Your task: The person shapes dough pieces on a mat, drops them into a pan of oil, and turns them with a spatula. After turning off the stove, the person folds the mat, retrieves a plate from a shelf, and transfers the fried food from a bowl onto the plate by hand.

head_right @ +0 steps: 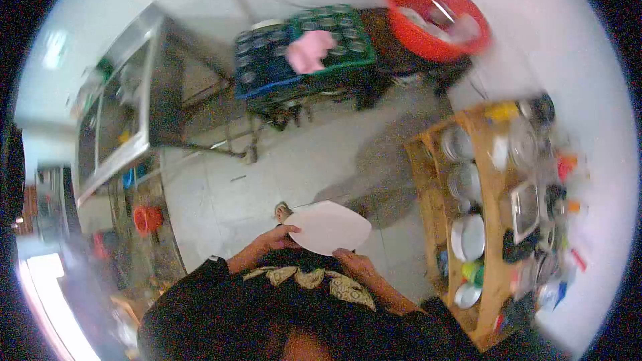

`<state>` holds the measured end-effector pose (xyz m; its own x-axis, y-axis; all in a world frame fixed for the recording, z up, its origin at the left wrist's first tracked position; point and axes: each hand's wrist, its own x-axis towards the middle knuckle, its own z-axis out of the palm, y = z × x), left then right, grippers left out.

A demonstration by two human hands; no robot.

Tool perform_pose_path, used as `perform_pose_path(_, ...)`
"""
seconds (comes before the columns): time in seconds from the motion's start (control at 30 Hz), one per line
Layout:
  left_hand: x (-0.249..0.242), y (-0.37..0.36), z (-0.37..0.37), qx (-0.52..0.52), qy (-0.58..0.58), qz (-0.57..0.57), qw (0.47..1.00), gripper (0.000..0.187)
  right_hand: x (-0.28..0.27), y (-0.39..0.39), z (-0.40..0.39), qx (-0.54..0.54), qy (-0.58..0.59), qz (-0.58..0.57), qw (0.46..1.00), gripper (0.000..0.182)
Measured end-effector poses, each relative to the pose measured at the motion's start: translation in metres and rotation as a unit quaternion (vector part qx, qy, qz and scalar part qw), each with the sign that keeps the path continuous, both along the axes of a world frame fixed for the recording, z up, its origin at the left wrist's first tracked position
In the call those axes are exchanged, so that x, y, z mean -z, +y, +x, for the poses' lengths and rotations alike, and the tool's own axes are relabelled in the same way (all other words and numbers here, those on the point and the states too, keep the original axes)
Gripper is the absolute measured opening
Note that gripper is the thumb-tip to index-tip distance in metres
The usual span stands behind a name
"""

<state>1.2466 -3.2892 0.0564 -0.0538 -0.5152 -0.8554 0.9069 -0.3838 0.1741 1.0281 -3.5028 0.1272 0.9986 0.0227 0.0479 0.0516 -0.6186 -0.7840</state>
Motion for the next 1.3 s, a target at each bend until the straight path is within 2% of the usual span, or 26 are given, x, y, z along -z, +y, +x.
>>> perform_pose_path(0.1,-0.001,0.086,0.018,-0.121,-0.072,0.035,0.989,0.047,-0.025,0.031,0.072,-0.041,0.122,0.068,0.989,0.040)
perform_pose_path(0.13,0.001,0.114,0.026,-0.163,-0.098,0.060,0.980,0.046,-0.028,0.046,0.094,0.004,0.088,0.073,0.993,0.032)
perform_pose_path(0.17,0.003,0.143,0.034,-0.209,-0.122,0.086,0.967,0.045,-0.018,0.059,0.116,0.006,0.106,0.065,0.992,0.029)
perform_pose_path(0.23,-0.013,0.198,0.051,-0.201,-0.200,0.178,0.942,0.045,0.006,0.073,0.155,-0.004,0.141,0.048,0.989,0.026)
perform_pose_path(0.27,-0.019,0.233,0.055,-0.199,-0.230,0.230,0.925,0.046,0.006,0.084,0.177,-0.031,0.241,0.111,0.964,0.026)
perform_pose_path(0.3,-0.015,0.267,0.056,-0.308,-0.237,0.226,0.893,0.046,0.013,0.102,0.199,-0.089,0.291,0.000,0.953,0.025)
perform_pose_path(0.37,0.005,0.324,0.064,-0.496,-0.252,0.208,0.805,0.048,0.040,0.132,0.236,-0.173,0.356,-0.226,0.890,0.024)
perform_pose_path(0.4,0.017,0.354,0.067,-0.563,-0.249,0.212,0.759,0.051,0.047,0.146,0.252,-0.185,0.330,-0.227,0.897,0.025)
perform_pose_path(0.47,-0.019,0.393,0.079,-0.642,-0.274,0.268,0.664,0.054,0.058,0.163,0.271,-0.202,0.296,-0.212,0.909,0.028)
perform_pose_path(0.5,-0.031,0.412,0.084,-0.674,-0.280,0.296,0.617,0.055,0.064,0.171,0.282,-0.160,0.313,-0.194,0.916,0.030)
perform_pose_path(0.57,-0.021,0.467,0.089,-0.717,-0.279,0.289,0.569,0.057,0.072,0.184,0.314,-0.075,0.342,-0.162,0.922,0.034)
perform_pose_path(0.63,-0.015,0.506,0.095,-0.747,-0.283,0.297,0.522,0.060,0.070,0.199,0.357,-0.198,0.280,-0.214,0.915,0.035)
perform_pose_path(0.7,-0.028,0.534,0.105,-0.782,-0.275,0.287,0.480,0.060,0.117,0.200,0.400,-0.305,0.187,-0.277,0.891,0.034)
perform_pose_path(0.73,-0.042,0.542,0.115,-0.795,-0.263,0.304,0.454,0.062,0.136,0.212,0.430,-0.328,0.238,-0.254,0.878,0.041)
perform_pose_path(0.8,-0.057,0.577,0.126,-0.823,-0.232,0.292,0.429,0.063,0.152,0.239,0.466,-0.359,0.158,-0.161,0.906,0.044)
perform_pose_path(0.87,-0.075,0.585,0.138,-0.853,-0.196,0.283,0.393,0.063,0.129,0.303,0.536,-0.391,0.139,-0.163,0.895,0.044)
perform_pose_path(0.93,-0.104,0.608,0.155,-0.872,-0.171,0.292,0.354,0.062,0.111,0.393,0.591,-0.421,0.175,-0.220,0.862,0.037)
perform_pose_path(0.97,-0.102,0.620,0.159,-0.884,-0.180,0.275,0.334,0.061,0.123,0.436,0.618,-0.437,0.184,-0.235,0.848,0.032)
perform_pose_path(1.03,-0.093,0.645,0.159,-0.892,-0.197,0.233,0.335,0.060,0.127,0.514,0.663,-0.469,0.191,-0.242,0.828,0.026)
perform_pose_path(1.1,-0.116,0.675,0.190,-0.911,-0.186,0.298,0.214,0.062,0.122,0.646,0.698,-0.539,0.172,-0.213,0.797,0.026)
perform_pose_path(1.13,-0.130,0.688,0.197,-0.910,-0.150,0.327,0.208,0.063,0.114,0.693,0.706,-0.554,0.220,-0.185,0.781,0.022)
perform_pose_path(1.17,-0.125,0.702,0.194,-0.893,-0.166,0.350,0.228,0.065,0.119,0.732,0.714,-0.555,0.188,-0.165,0.794,0.021)
perform_pose_path(1.23,-0.119,0.738,0.191,-0.900,-0.178,0.327,0.224,0.068,0.131,0.795,0.724,-0.542,0.135,-0.119,0.821,0.019)
perform_pose_path(1.27,-0.119,0.766,0.192,-0.906,-0.153,0.340,0.201,0.069,0.133,0.825,0.734,-0.543,0.200,-0.114,0.808,0.019)
perform_pose_path(1.3,-0.132,0.792,0.200,-0.910,-0.127,0.352,0.179,0.070,0.178,0.844,0.750,-0.537,0.201,-0.078,0.816,0.019)
